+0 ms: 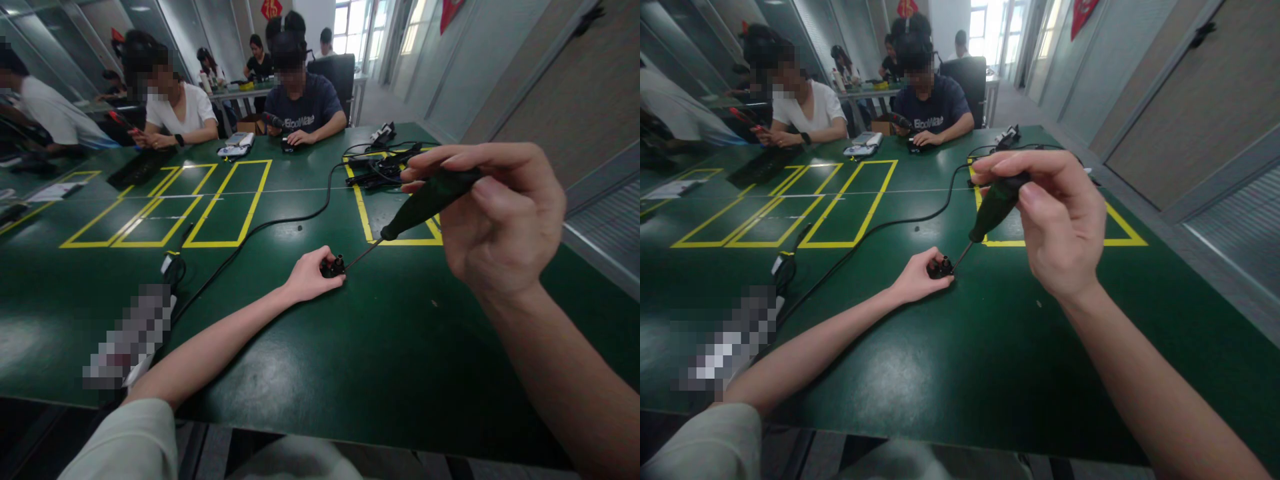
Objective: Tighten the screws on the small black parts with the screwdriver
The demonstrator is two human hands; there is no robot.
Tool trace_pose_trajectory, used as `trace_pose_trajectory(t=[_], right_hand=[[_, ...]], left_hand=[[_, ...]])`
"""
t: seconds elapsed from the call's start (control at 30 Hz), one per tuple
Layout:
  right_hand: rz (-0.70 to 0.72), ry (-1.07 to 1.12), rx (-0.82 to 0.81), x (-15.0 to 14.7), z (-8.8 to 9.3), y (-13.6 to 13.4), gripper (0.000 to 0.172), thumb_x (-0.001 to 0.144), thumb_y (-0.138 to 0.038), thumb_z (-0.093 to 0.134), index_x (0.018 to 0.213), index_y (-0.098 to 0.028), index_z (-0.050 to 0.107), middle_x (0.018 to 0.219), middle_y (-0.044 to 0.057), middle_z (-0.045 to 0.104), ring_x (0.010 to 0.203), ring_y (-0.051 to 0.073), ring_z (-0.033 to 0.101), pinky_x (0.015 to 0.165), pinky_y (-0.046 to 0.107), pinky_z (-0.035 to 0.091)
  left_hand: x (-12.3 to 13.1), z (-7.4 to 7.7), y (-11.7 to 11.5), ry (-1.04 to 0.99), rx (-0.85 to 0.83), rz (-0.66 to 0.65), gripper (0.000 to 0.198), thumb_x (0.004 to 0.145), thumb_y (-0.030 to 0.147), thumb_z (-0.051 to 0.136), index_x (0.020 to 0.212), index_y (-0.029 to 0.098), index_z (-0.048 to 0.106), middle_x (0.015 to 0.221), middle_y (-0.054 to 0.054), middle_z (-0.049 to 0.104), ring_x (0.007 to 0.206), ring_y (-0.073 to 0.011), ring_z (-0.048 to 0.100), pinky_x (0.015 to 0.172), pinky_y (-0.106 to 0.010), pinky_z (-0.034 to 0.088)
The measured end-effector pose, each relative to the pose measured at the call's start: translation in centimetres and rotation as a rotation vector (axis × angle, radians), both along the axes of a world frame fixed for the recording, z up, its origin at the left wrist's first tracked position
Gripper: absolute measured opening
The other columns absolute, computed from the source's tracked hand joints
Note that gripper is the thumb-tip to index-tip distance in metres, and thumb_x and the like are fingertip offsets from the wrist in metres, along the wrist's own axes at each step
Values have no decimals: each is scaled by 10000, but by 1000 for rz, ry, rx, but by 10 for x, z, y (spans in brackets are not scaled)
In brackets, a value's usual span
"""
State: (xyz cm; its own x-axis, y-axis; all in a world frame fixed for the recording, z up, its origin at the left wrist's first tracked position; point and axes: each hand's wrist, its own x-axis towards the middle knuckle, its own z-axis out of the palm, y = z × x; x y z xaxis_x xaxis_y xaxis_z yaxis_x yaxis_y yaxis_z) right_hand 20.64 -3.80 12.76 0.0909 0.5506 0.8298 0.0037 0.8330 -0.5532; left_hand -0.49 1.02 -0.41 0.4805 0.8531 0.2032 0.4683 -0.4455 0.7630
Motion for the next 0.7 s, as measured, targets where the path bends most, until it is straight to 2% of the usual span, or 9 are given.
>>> trace_pose_trajectory(t=[0.1,0.17,0.27,0.37,0.47,0.57,0.7], right_hand=[[-167,-73,130,5,-3,5,183,854,-348,790,1036,-336,808,1068,-24,715,1092,155,655,1019,355,562],[-196,-102,149,8,-5,6,207,846,-316,803,1051,-347,808,1030,-26,713,1065,150,655,998,356,573],[-98,-82,70,6,-4,3,260,916,-259,719,1151,-353,776,1068,-38,763,1010,157,720,984,403,611],[26,-15,-3,0,-2,0,215,958,-276,666,1140,-316,773,1081,-23,787,973,166,759,924,395,649],[-22,-37,39,-1,-3,0,194,913,-289,727,1101,-302,777,1124,-5,750,968,153,735,878,357,647],[-127,-85,101,2,-4,3,274,836,-180,784,1082,-301,785,1100,-5,705,972,134,701,873,329,636],[-17,-56,2,3,-3,2,255,912,-236,714,1160,-273,763,1090,2,761,1012,168,755,998,412,633]], left_hand=[[0,1,0,6,-11,-2,285,740,381,742,832,222,524,828,0,655,751,-178,587,736,-322,466],[0,1,-1,6,-15,-2,286,743,386,741,828,224,520,821,0,654,756,-179,587,733,-321,466],[0,0,0,7,-13,0,283,746,376,744,818,222,518,807,4,650,750,-177,589,722,-315,464],[0,-2,1,19,-3,6,284,740,363,755,823,220,525,826,2,660,762,-179,599,729,-317,466],[0,-2,1,25,11,13,291,739,365,764,818,218,525,832,0,664,771,-183,606,731,-320,466],[0,-1,1,26,13,17,292,743,364,769,815,215,528,832,-1,668,771,-183,611,729,-320,471],[0,2,0,27,11,19,331,749,418,790,814,215,537,838,-7,681,775,-188,618,739,-329,488]])
